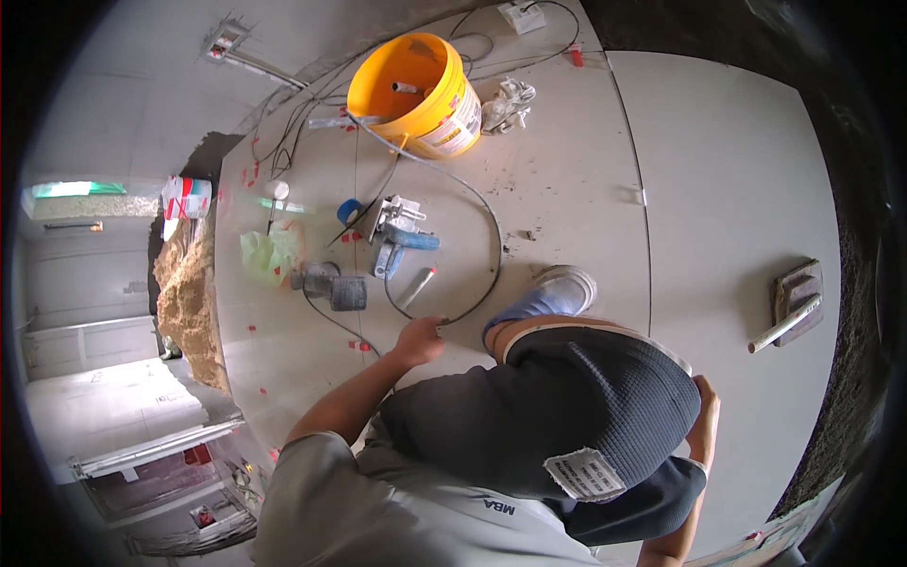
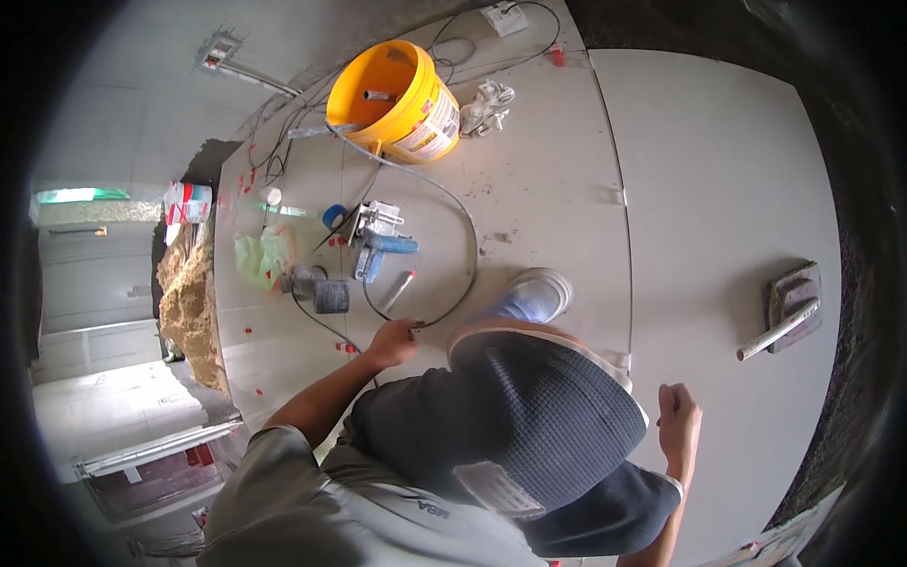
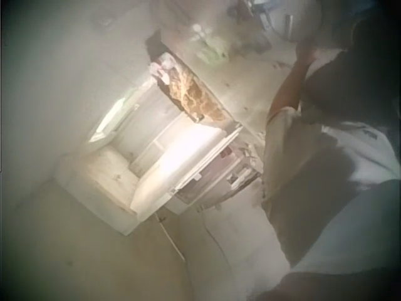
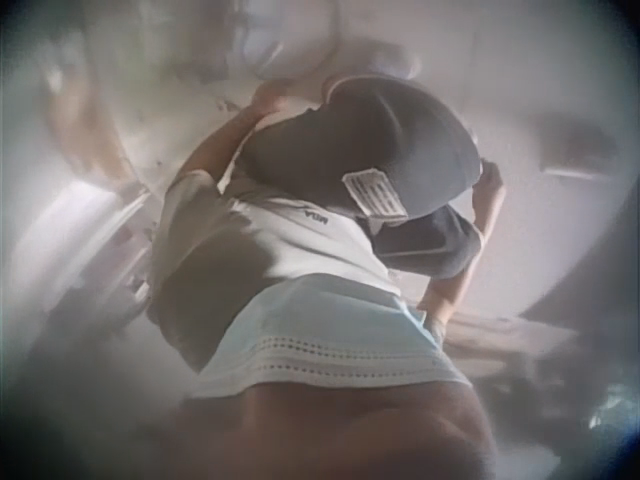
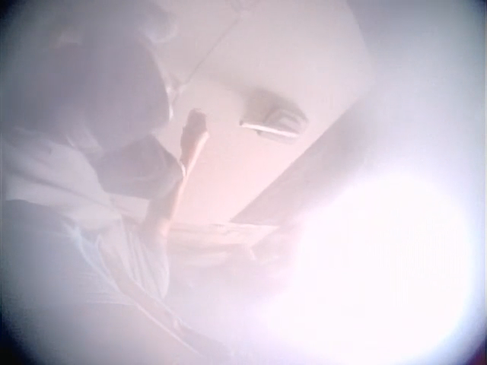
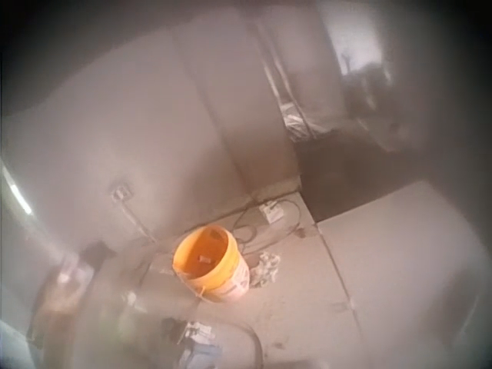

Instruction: The person places a large ceramic tile onto a bed of mortar, then uses a rubber mallet to tap it into place. They use a trowel to smooth the surface and ensure proper adhesion.

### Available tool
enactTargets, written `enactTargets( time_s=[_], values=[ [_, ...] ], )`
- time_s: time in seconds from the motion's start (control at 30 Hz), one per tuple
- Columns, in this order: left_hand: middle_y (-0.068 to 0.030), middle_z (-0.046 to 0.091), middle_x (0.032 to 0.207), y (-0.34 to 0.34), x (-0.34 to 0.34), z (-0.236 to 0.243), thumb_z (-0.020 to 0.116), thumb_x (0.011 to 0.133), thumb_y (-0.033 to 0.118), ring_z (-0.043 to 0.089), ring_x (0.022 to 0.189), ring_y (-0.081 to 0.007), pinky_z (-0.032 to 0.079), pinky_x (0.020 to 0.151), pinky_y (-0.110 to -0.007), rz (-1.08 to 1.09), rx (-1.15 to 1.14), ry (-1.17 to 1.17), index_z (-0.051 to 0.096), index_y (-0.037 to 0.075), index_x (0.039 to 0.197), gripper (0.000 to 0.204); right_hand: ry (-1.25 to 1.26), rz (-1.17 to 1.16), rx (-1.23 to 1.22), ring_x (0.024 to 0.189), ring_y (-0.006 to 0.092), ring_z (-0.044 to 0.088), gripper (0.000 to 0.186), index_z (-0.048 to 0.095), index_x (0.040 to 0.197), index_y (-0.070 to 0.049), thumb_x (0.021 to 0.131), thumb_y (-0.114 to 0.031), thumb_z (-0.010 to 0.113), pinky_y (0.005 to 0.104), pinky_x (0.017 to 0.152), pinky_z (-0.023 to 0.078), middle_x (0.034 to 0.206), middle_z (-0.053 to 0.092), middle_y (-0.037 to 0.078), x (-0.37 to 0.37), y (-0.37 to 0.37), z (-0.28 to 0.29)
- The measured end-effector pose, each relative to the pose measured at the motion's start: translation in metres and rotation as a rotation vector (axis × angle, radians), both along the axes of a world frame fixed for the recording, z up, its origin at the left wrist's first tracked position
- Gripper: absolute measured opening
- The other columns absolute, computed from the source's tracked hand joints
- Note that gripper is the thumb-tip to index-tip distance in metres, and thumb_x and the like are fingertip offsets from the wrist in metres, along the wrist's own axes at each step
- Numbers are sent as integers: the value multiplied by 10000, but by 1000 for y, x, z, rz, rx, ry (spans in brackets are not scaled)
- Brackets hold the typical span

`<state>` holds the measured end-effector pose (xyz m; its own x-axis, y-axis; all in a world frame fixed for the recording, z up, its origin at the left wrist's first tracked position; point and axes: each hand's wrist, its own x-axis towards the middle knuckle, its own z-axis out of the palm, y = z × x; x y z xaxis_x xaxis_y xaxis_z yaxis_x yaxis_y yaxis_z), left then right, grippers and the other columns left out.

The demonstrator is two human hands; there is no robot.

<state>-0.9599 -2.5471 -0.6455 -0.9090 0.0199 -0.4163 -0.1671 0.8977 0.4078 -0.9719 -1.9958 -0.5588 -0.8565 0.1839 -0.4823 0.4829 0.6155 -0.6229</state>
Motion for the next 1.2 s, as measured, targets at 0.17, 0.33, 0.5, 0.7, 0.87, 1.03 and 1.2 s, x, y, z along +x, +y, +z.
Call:
enactTargets(
  time_s=[0.17, 0.33, 0.5, 0.7, 0.87, 1.03, 1.2],
  values=[
    [-204, 699, 883, -30, -90, 28, 553, 812, 80, 675, 849, -400, 534, 765, -446, 153, 27, 202, 664, 53, 1042, 257, -151, -228, -17, 482, 161, 537, 296, 594, 842, 26, 972, -241, 590, 318, 491, 444, 605, 559, 100, 56, 16, -31],
    [-224, 698, 974, -141, -160, 41, 594, 786, 99, 669, 949, -408, 522, 843, -462, 430, -454, 387, 634, 57, 1126, 345, -273, -328, 59, 474, 179, 542, 309, 572, 809, 27, 972, -235, 587, 341, 487, 447, 597, 559, 121, 95, 21, -43],
    [-285, 584, 1282, -237, -230, 30, 632, 738, 190, 547, 1216, -431, 428, 1053, -466, 370, -784, 30, 478, -18, 1359, 673, -204, -281, 133, 461, 197, 532, 310, 572, 784, 25, 955, -232, 598, 368, 491, 439, 560, 532, 134, 89, 44, -51],
    [-282, 501, 1384, -264, -246, -7, 640, 838, 173, 463, 1314, -409, 347, 1134, -458, 301, -795, -110, 322, 7, 1475, 730, -177, -202, 219, 712, 423, 572, 294, 583, 801, 40, 912, -229, 625, 451, 662, 476, 746, 619, 221, 17, 26, -21],
    [-230, 633, 1214, -267, -282, -23, 718, 794, 173, 608, 1138, -380, 485, 970, -439, 139, -984, -378, 601, 0, 1165, 425, -214, -179, 155, 742, 410, 613, 300, 608, 794, 25, 911, -251, 629, 465, 677, 489, 761, 633, 221, 0, 11, -20],
    [-234, 695, 1054, -274, -284, -14, 780, 706, 262, 664, 1028, -399, 541, 886, -439, 237, -993, -227, 686, -9, 968, 388, -339, -204, 116, 769, 406, 637, 292, 638, 823, 2, 920, -274, 618, 466, 686, 505, 778, 654, 211, 15, -15, -36],
    [-232, 698, 1069, -292, -281, 39, 726, 727, 341, 679, 1022, -380, 550, 875, -435, 389, -1131, -56, 720, 11, 984, 419, -386, -146, 81, 754, 389, 644, 299, 651, 846, -5, 922, -292, 624, 463, 690, 508, 762, 664, 197, 21, -32, -57]
  ],
)
